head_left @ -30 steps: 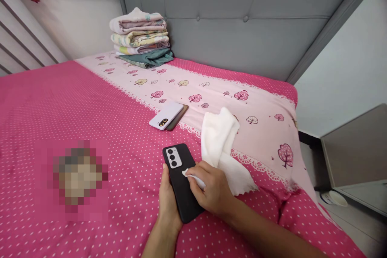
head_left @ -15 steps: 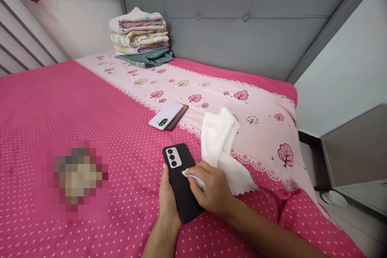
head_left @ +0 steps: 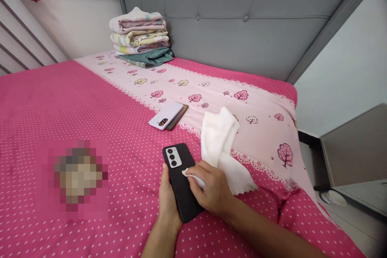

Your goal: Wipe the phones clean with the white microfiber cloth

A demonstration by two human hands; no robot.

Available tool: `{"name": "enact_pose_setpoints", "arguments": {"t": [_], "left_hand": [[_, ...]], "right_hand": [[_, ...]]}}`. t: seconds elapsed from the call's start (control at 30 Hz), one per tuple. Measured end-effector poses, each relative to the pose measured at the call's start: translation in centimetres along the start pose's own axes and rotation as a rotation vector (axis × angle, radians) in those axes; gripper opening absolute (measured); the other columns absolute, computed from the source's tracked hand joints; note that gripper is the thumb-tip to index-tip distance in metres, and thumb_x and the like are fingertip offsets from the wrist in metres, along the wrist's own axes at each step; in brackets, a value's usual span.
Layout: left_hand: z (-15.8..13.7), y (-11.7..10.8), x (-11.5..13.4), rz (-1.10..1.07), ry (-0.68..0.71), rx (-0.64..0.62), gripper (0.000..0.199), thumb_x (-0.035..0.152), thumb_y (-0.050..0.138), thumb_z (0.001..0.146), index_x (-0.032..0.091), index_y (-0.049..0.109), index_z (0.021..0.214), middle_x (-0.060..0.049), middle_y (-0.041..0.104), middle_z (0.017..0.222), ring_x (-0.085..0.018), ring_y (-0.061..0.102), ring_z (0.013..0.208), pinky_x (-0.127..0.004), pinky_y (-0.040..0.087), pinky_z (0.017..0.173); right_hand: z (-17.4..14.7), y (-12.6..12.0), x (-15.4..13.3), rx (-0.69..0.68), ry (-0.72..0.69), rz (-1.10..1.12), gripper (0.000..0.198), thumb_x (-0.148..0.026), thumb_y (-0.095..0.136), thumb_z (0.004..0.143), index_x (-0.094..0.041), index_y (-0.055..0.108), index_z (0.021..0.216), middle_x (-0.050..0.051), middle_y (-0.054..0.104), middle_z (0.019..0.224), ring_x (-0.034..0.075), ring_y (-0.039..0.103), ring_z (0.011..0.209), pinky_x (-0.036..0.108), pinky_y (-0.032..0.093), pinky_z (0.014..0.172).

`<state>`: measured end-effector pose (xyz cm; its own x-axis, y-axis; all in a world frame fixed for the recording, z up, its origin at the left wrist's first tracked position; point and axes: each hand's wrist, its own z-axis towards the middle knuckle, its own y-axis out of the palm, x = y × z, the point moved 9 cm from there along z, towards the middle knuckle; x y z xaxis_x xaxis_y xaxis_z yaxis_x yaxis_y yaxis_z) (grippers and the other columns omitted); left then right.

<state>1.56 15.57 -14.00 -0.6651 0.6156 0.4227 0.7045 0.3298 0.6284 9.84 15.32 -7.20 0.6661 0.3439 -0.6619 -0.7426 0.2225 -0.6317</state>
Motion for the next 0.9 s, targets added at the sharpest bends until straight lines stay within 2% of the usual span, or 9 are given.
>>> {"name": "enact_pose_setpoints", "arguments": {"t": [0.9], "left_hand": [[0.19,-0.07,-0.1,-0.016,-0.002,-0.016,0.047,0.048,0.038,0.084,0.01,0.065,0.082,-0.014,0.071,0.076,-0.028,0.067,0.072,-0.044,0.051,0.075]], "right_hand": [[0.01,0.12,0.0,0.002,-0.006,-0.004,0.018,-0.017,0.048,0.08,-0.02,0.061,0.09,0.003,0.059,0.08,0.014,0.058,0.071,0.025,0.043,0.066]]}}
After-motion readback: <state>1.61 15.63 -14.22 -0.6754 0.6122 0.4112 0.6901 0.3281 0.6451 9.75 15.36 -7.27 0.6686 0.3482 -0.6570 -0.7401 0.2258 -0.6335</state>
